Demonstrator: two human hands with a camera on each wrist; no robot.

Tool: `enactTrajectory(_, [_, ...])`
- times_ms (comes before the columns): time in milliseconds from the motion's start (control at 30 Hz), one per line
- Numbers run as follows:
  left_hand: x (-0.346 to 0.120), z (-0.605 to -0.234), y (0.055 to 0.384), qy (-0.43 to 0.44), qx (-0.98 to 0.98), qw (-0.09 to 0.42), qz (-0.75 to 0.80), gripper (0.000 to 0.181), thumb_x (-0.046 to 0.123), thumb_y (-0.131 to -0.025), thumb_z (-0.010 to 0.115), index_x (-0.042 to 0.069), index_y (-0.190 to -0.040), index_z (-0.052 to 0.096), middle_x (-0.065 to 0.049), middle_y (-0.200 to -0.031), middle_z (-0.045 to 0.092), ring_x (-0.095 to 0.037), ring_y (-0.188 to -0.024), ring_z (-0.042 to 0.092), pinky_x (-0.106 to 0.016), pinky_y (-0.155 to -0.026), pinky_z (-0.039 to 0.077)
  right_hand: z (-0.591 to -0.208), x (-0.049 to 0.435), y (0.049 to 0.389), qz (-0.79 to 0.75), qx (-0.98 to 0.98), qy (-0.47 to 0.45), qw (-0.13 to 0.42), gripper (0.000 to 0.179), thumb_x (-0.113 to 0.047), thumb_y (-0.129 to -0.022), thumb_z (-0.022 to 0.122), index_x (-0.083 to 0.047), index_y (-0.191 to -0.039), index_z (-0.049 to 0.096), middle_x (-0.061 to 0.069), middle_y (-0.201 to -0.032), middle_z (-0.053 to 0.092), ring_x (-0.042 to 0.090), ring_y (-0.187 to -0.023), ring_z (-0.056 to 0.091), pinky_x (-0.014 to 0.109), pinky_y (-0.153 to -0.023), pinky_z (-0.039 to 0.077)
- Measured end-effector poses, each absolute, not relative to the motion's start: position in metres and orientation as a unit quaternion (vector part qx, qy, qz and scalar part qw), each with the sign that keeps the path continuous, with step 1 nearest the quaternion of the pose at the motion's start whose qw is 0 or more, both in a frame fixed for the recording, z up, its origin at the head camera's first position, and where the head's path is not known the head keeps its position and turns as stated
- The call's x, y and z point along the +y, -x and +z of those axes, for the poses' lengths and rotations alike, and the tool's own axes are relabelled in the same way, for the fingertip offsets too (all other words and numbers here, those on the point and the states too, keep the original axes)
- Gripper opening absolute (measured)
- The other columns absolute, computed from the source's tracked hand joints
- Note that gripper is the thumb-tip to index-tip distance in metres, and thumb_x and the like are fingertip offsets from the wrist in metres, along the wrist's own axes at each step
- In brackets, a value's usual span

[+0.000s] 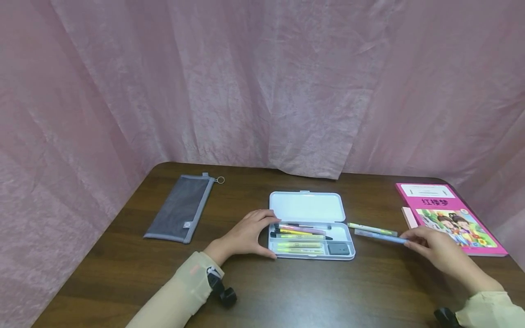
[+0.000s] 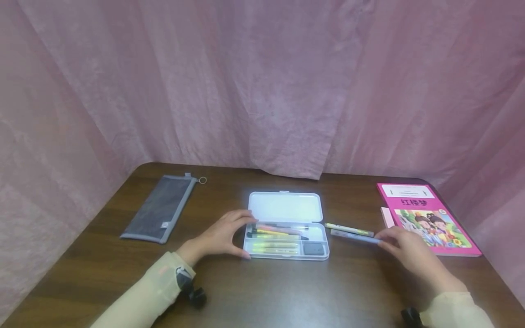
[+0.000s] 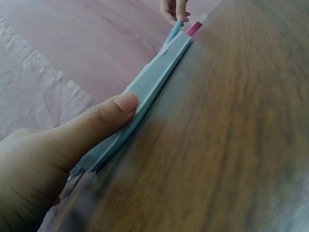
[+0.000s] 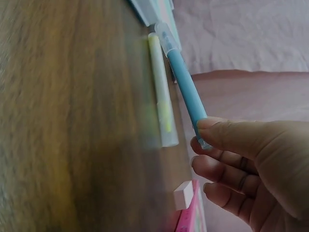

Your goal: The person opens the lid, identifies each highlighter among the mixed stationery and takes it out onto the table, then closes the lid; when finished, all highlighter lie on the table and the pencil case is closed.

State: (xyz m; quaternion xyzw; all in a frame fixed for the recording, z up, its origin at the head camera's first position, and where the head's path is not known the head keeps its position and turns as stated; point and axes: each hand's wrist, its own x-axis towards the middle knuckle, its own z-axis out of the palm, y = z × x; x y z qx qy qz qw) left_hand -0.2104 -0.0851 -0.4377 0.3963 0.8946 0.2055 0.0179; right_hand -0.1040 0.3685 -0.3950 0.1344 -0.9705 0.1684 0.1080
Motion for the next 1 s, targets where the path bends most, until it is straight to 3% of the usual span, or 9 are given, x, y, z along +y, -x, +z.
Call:
enactTrajectory(533, [-0.086, -0.438, 0.211, -0.397, 0.895, 0.014, 0.203, 0.089, 0.068, -0.064, 0.076, 0.025, -0.138, 0.049, 0.002, -0.144, 0.044, -0.019, -0.137, 0.037, -0.044, -0.117, 0.029, -0.407, 0.371, 0.115, 0.165, -0.974, -0.130, 0.081, 0.012, -0.008, -0.079, 0.075, -0.012, -0.090, 0.072, -0.004, -0.082, 0.070, -0.011, -0.071, 0.047, 0.022, -0.061, 0.048])
enactTrajectory(1000, [-0.085, -0.438, 0.211, -0.392, 0.897, 0.025, 0.204, 0.088, 0.067, -0.065, 0.076, 0.026, -0.138, 0.049, 0.003, -0.145, 0.043, -0.019, -0.138, 0.037, -0.044, -0.117, 0.030, -0.417, 0.373, 0.118, 0.161, -0.970, -0.151, 0.100, 0.017, -0.003, -0.075, 0.077, -0.014, -0.086, 0.070, -0.012, -0.077, 0.063, -0.011, -0.070, 0.043, 0.021, -0.059, 0.045])
